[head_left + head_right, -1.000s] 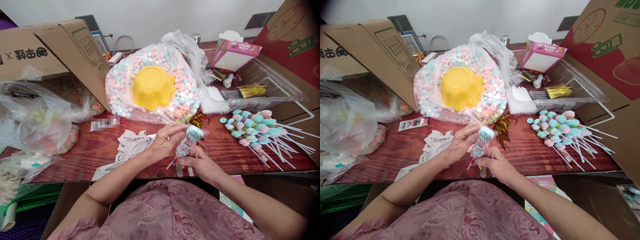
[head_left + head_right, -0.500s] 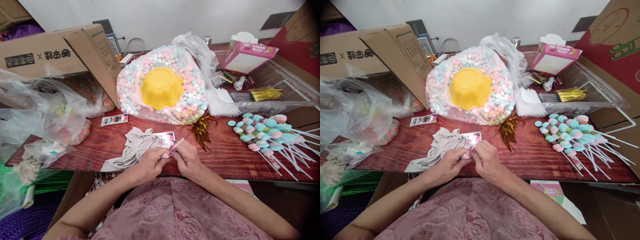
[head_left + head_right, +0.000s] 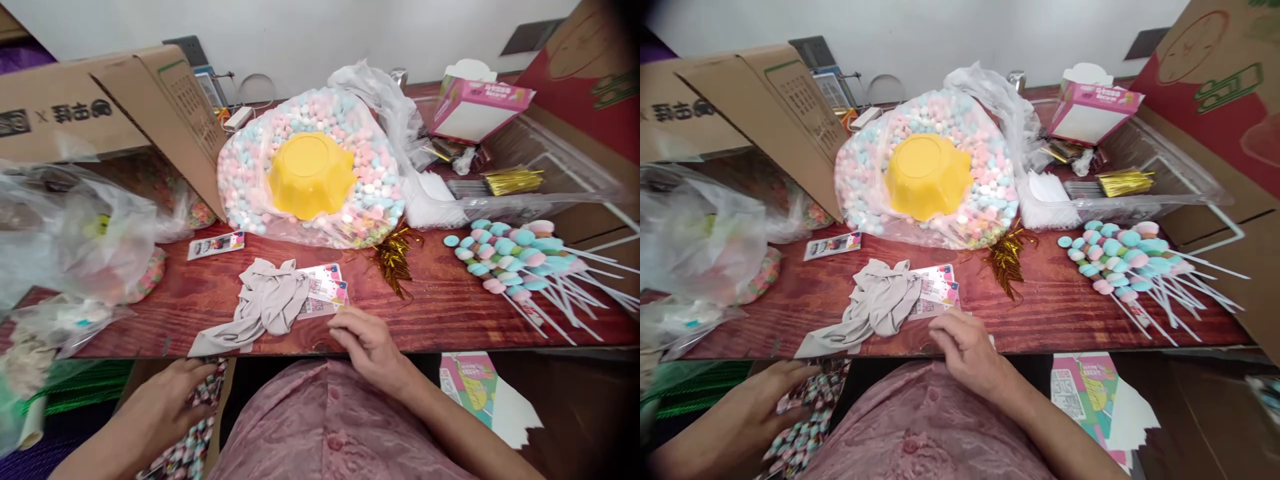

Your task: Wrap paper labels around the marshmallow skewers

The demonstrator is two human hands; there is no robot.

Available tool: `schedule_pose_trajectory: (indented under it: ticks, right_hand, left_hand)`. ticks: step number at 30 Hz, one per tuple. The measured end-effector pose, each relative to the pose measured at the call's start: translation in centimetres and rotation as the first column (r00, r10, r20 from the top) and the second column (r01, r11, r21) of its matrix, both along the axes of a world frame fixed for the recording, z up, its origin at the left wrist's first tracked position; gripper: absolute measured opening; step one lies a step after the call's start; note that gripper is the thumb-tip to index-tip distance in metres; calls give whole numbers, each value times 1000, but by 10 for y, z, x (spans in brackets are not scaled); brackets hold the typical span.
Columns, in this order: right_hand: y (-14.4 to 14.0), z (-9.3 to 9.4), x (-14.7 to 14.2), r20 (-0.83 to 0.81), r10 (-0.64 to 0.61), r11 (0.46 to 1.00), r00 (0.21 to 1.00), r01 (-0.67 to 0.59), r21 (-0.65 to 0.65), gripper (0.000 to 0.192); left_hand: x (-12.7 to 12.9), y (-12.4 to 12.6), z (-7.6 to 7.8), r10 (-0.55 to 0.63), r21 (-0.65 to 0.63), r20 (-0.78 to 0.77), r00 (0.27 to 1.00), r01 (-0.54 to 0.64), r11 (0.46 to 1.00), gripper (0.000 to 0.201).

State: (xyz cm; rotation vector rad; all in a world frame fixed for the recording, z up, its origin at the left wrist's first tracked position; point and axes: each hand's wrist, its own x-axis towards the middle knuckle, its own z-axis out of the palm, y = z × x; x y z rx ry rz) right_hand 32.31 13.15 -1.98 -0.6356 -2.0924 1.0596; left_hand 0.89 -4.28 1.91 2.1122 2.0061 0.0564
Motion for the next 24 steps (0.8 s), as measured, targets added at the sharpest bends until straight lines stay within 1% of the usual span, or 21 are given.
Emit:
schedule_pose_trajectory:
  ticks: [1,2,3,4,5,6,7,9,12,14,15,17,18,20,21,24]
  right_hand:
    - [5,-4,8,-8,-92,995,996,92,23,18]
    - [10,-8,17,0,-178,982,984,178,57,19]
    - [14,-11,26,23,-260,960,965,256,115,19]
    - [19,-13,37,49,-341,926,939,326,192,18]
    - [23,-13,50,69,-426,877,902,393,276,18]
    - [27,-14,65,79,-516,813,853,458,360,17]
    - [30,-13,84,77,-607,735,791,522,433,16]
    - [35,-11,126,46,-771,549,636,626,554,12]
    - [39,-4,190,30,-924,295,381,662,689,9]
    - [43,4,221,30,-967,189,253,634,750,10]
    - [47,10,231,27,-977,154,212,612,775,12]
    - [60,20,242,28,-986,118,166,564,817,14]
    - [69,25,244,37,-988,112,149,535,837,15]
    - [89,32,246,86,-990,129,111,476,870,17]
    - [99,34,246,131,-987,160,94,449,879,17]
    - [123,32,251,320,-944,324,78,403,856,18]
  left_hand:
    - [18,21,1,-123,81,21,992,121,989,27]
    - [40,47,1,-204,162,18,979,199,967,29]
    - [64,75,1,-252,218,-5,968,247,944,31]
    - [88,103,0,-292,231,-41,956,293,928,30]
    - [109,128,-3,-317,188,-89,944,329,926,30]
    - [127,149,-7,-339,148,-136,931,357,922,29]
    - [140,166,-13,-351,120,-181,919,374,920,29]
    - [153,187,-28,-330,120,-243,912,366,923,30]
    - [148,193,-48,-301,152,-235,924,340,928,32]
    - [138,191,-55,-309,210,-170,936,341,916,34]
    - [134,190,-57,-312,258,-129,941,336,906,34]
    - [127,190,-59,-306,359,-53,951,304,883,31]
    - [125,191,-60,-294,399,-26,956,279,873,28]
    - [122,193,-62,-263,451,0,965,234,861,22]
    - [122,195,-63,-245,472,4,969,214,855,21]
    - [123,197,-65,-205,521,-2,979,176,835,23]
